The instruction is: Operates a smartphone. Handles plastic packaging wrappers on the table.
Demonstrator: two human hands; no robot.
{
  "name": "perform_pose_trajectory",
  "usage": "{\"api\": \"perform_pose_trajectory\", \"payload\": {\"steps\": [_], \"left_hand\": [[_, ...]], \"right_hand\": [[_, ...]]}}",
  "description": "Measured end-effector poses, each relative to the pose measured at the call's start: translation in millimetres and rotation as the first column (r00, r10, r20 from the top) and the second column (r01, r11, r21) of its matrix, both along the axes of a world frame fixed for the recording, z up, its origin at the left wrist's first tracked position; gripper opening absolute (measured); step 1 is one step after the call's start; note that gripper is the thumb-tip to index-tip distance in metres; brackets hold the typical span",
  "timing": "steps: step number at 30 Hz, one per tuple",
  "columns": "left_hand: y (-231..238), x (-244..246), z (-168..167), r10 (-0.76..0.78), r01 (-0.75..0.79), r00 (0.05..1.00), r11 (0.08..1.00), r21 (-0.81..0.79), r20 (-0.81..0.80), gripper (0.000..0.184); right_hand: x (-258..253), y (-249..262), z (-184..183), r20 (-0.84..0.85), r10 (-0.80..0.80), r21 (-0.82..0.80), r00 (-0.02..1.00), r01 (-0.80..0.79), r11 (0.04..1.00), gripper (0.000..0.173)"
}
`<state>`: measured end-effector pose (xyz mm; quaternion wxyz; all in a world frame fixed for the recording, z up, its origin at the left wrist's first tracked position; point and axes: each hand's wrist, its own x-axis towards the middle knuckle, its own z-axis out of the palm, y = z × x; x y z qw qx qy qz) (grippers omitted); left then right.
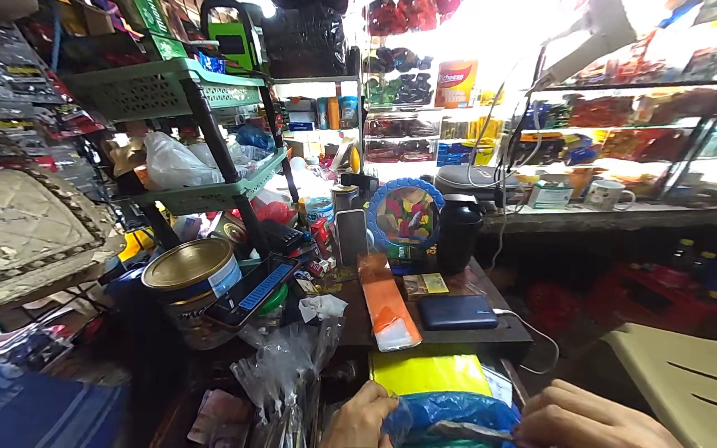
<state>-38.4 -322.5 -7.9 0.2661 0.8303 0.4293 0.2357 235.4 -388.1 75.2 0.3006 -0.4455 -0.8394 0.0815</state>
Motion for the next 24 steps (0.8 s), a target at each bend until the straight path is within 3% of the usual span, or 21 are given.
{"api": "perform_pose_trajectory", "payload": {"steps": [7, 17, 19, 21, 22, 24], "left_hand": [[-2.4, 2.0, 2.5, -0.008, 0.008, 1.0, 1.0, 0.002, 0.0, 0.032], [-17.5, -4.1, 27.0, -0.1, 0.086, 0.98, 0.992, 0.087, 0.17, 0.035], [-16.9, -7.3, 25.4, -0.094, 0.081, 0.976, 0.994, 0.07, 0.197, 0.033], [-16.9, -14.2, 24.6, -0.054, 0.044, 0.975, 0.998, 0.051, 0.215, 0.031], [-16.6, -19.2, 24.0, -0.027, 0.019, 0.975, 0.999, 0.04, 0.221, 0.032], [-15.6, -30.1, 22.2, 0.024, -0.035, 0.971, 0.998, 0.043, 0.236, 0.032]], "right_hand": [[-11.3, -3.1, 18.2, -0.021, 0.081, 0.068, 0.996, -0.079, 0.994, 0.01], [-52.6, 21.3, -20.0, 0.111, 0.107, 0.131, 0.988, -0.121, 0.984, 0.016], [-55.3, 31.4, -30.6, -0.023, 0.18, 0.069, 0.983, -0.178, 0.982, 0.016], [-47.2, 43.9, -42.9, -0.212, 0.191, -0.074, 0.958, -0.211, 0.975, 0.028], [-38.7, 49.9, -52.7, -0.234, 0.141, -0.149, 0.962, -0.179, 0.973, 0.03], [-25.8, 55.6, -74.9, -0.102, 0.043, -0.301, 0.994, -0.072, 0.951, 0.026]]}}
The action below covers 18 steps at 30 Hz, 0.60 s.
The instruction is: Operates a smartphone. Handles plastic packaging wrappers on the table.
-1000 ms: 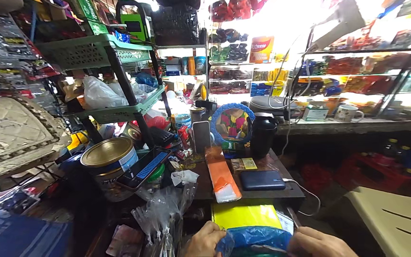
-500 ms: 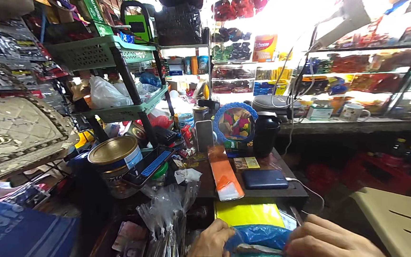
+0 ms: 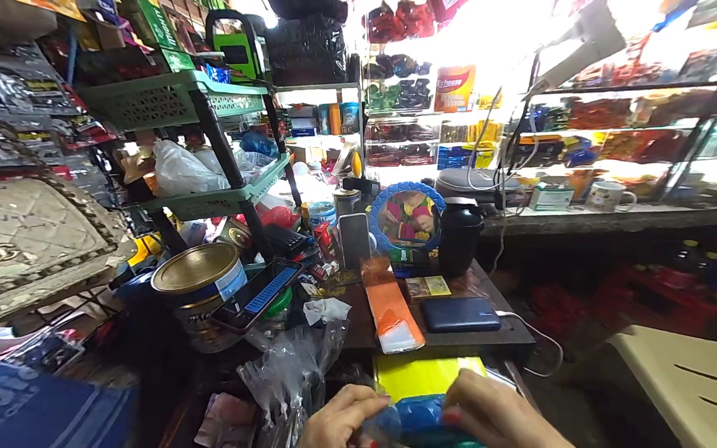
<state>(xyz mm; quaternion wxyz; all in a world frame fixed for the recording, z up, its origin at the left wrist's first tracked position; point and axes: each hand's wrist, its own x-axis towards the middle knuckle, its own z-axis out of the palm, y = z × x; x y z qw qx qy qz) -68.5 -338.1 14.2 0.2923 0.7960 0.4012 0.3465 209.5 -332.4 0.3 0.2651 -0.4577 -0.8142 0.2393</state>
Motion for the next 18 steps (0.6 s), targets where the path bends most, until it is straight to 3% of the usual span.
{"api": "perform_pose_trajectory", "payload": {"steps": [2, 4, 8, 13, 16, 18], "left_hand": [[-1.2, -9.0, -2.8, 0.029, -0.029, 0.999, 0.999, 0.024, 0.019, 0.032], [-3.7, -12.0, -3.6, 0.041, -0.043, 0.999, 0.998, 0.039, 0.032, 0.032], [-8.1, -10.7, -10.7, 0.048, -0.049, 0.998, 0.999, 0.016, 0.051, 0.032], [-7.5, -6.3, -19.8, 0.048, -0.048, 0.999, 0.999, -0.006, 0.005, 0.032], [-9.4, -4.7, -21.5, 0.042, -0.042, 0.999, 0.999, -0.013, -0.013, 0.032], [-10.1, -4.1, -21.2, 0.039, -0.039, 0.999, 0.999, -0.009, -0.021, 0.032]], "right_hand": [[0.9, -0.5, -26.1, 0.235, -0.02, -0.138, 0.972, 0.053, 0.989, 0.02], [-4.8, -3.7, -43.9, 0.349, -0.058, -0.145, 0.935, 0.115, 0.983, 0.019], [-15.6, -8.8, -56.5, 0.344, -0.159, 0.019, 0.926, 0.163, 0.986, 0.017], [-17.0, -6.4, -56.3, 0.373, -0.118, 0.0, 0.92, 0.128, 0.992, 0.017], [-14.9, -6.6, -55.1, 0.37, -0.046, -0.112, 0.928, 0.094, 0.989, 0.017], [-13.0, -7.9, -55.2, 0.325, -0.08, -0.093, 0.942, 0.116, 0.989, 0.017]]}}
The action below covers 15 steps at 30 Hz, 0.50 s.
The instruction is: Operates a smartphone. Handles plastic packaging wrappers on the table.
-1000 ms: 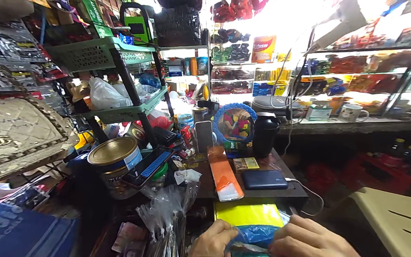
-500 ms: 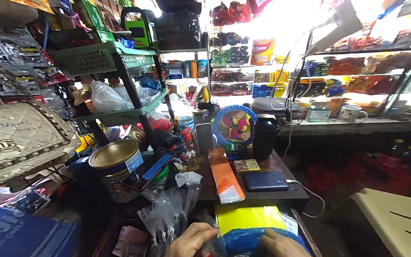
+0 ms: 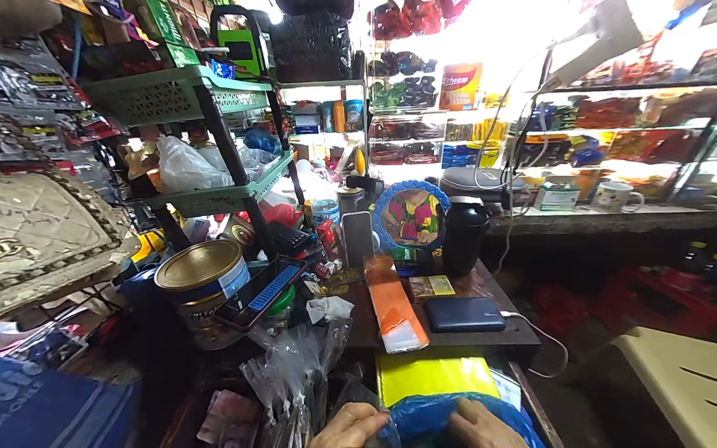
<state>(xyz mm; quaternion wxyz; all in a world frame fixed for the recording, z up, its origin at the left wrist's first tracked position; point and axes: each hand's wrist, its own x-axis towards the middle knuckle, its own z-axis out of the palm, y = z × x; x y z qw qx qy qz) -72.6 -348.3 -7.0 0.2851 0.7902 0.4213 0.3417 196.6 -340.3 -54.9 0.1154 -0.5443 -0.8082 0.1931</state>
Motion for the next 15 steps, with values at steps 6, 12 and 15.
{"api": "perform_pose_trajectory", "payload": {"steps": [6, 12, 15], "left_hand": [[0.2, 0.5, -1.9, 0.006, -0.006, 1.0, 1.0, -0.014, -0.001, 0.033], [-0.8, 0.3, -1.2, 0.004, -0.004, 1.0, 1.0, -0.012, 0.021, 0.033], [-1.2, -0.6, -2.6, 0.007, -0.006, 1.0, 1.0, -0.01, 0.017, 0.032]], "right_hand": [[2.5, 1.0, -4.4, 0.018, -0.064, 0.026, 0.998, 0.063, 0.998, 0.018], [2.1, 2.7, 1.1, 0.045, -0.057, -0.043, 0.997, 0.059, 0.997, 0.018], [4.0, 2.7, -0.4, 0.074, -0.014, -0.026, 0.997, 0.016, 1.0, 0.019]]}}
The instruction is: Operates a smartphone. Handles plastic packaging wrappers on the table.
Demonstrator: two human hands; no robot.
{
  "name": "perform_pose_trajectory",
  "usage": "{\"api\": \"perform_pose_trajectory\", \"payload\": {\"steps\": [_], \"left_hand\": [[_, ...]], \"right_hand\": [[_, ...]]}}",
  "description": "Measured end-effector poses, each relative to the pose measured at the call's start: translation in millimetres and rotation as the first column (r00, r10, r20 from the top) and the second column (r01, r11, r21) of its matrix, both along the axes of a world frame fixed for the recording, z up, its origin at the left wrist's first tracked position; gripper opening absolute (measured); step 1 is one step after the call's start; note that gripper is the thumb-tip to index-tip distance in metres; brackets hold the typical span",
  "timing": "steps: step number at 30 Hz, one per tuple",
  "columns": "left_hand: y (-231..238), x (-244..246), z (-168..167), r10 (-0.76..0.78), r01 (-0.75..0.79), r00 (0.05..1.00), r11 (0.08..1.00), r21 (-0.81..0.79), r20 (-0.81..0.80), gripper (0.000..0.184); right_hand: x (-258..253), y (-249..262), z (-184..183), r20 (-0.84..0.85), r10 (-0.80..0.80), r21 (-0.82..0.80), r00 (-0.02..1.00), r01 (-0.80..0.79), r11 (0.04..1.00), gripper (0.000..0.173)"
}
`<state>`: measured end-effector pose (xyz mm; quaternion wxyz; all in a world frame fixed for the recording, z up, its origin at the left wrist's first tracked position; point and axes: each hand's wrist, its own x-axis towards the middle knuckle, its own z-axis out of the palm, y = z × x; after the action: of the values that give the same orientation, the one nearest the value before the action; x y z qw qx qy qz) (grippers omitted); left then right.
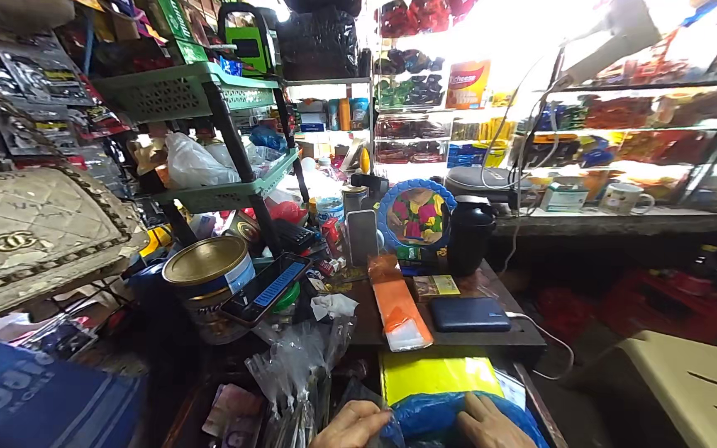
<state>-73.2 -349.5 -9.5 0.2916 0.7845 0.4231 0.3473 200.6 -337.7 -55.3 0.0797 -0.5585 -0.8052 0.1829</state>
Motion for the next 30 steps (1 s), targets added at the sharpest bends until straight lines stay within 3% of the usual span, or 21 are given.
{"api": "perform_pose_trajectory", "payload": {"steps": [6, 11, 16, 25, 28, 30], "left_hand": [[1.7, -0.1, -2.2, 0.004, -0.005, 1.0, 1.0, -0.014, -0.023, 0.033], [3.6, 4.8, -0.7, -0.005, 0.004, 1.0, 1.0, -0.015, -0.02, 0.033], [4.7, 9.0, 0.7, -0.011, 0.011, 1.0, 1.0, -0.005, -0.026, 0.033], [2.1, 14.5, 6.2, -0.061, 0.062, 0.997, 0.997, -0.037, 0.039, 0.033], [4.0, 9.5, 3.3, -0.046, 0.051, 0.995, 0.996, -0.067, 0.083, 0.034], [4.5, 3.7, 1.4, -0.024, 0.032, 0.994, 0.996, -0.082, 0.103, 0.034]], "right_hand": [[2.0, -14.0, 30.1, -0.134, 0.076, 0.204, 0.988, -0.047, 0.978, 0.016], [11.0, -36.3, 89.2, -0.22, 0.186, 0.507, 0.958, -0.051, 0.86, 0.013], [11.5, -57.8, 130.8, -0.246, 0.279, 0.577, 0.928, -0.091, 0.812, 0.016], [-30.6, -30.8, 84.5, -0.215, 0.329, 0.53, 0.92, -0.173, 0.83, 0.017], [-20.9, -24.9, 87.3, -0.386, 0.26, 0.421, 0.885, -0.082, 0.903, 0.021], [0.0, -15.8, 75.1, -0.34, 0.168, 0.421, 0.925, -0.01, 0.907, 0.018]]}}
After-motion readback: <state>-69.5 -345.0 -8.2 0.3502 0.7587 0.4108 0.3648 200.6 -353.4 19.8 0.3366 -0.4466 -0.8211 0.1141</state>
